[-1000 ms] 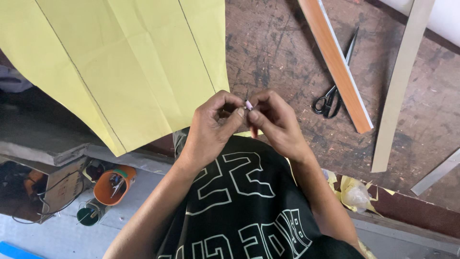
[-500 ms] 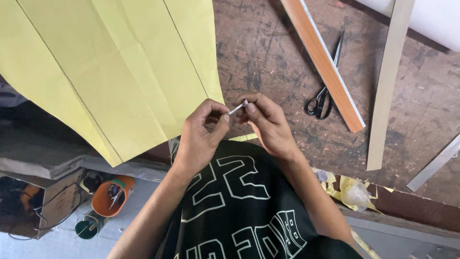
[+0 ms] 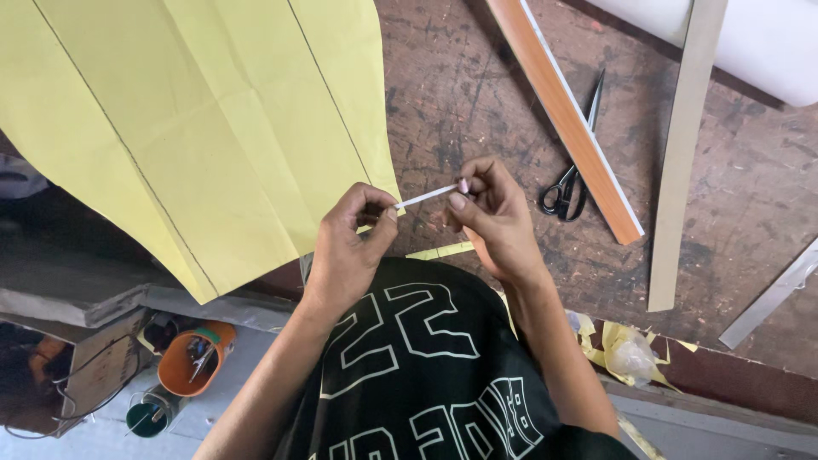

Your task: The person works at a workshop table with yellow paper pattern pieces, measuring them with a tape measure and marking lines with a pen. They fold, reposition, and stack the paper patterns while taking measurements across different sections of the paper.

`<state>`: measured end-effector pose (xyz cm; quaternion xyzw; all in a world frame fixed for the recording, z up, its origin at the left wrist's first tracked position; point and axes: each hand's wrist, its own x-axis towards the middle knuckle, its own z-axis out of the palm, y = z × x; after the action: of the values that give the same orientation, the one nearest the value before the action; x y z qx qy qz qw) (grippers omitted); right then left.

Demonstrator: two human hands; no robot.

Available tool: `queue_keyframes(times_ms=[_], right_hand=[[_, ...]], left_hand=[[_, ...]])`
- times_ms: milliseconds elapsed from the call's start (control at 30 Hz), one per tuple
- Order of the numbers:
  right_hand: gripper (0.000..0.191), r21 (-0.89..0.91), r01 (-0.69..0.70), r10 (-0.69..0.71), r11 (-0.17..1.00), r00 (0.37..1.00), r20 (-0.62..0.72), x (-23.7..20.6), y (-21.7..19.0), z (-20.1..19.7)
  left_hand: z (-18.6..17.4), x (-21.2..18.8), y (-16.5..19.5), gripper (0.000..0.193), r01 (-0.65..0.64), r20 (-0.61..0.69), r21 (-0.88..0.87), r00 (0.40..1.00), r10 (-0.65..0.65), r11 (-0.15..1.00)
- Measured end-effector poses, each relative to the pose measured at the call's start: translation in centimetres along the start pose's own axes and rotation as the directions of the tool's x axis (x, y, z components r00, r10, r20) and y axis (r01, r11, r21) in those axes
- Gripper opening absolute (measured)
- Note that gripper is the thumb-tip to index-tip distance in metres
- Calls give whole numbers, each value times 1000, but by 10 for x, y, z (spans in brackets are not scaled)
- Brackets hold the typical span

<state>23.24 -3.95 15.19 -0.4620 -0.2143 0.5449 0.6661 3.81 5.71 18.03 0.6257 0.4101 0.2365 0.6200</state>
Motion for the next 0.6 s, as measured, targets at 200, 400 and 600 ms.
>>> queue_keyframes(times_ms=[200,400,600], right_hand=[[18,154,12,-7,988,1000,-30,1,-6,0],[17,46,48,-47,998,999,-21,3,-9,-4],[15,202,47,-49,978,999,3,5,-10,-4]], left_hand=[[-3,0,-1,7,-17,-18,-30,1000,17,999],[-6,1,-1,7,-16,-49,-59,999,13,998],[-13,0,-5,6,-12,-83,-69,997,6,998]])
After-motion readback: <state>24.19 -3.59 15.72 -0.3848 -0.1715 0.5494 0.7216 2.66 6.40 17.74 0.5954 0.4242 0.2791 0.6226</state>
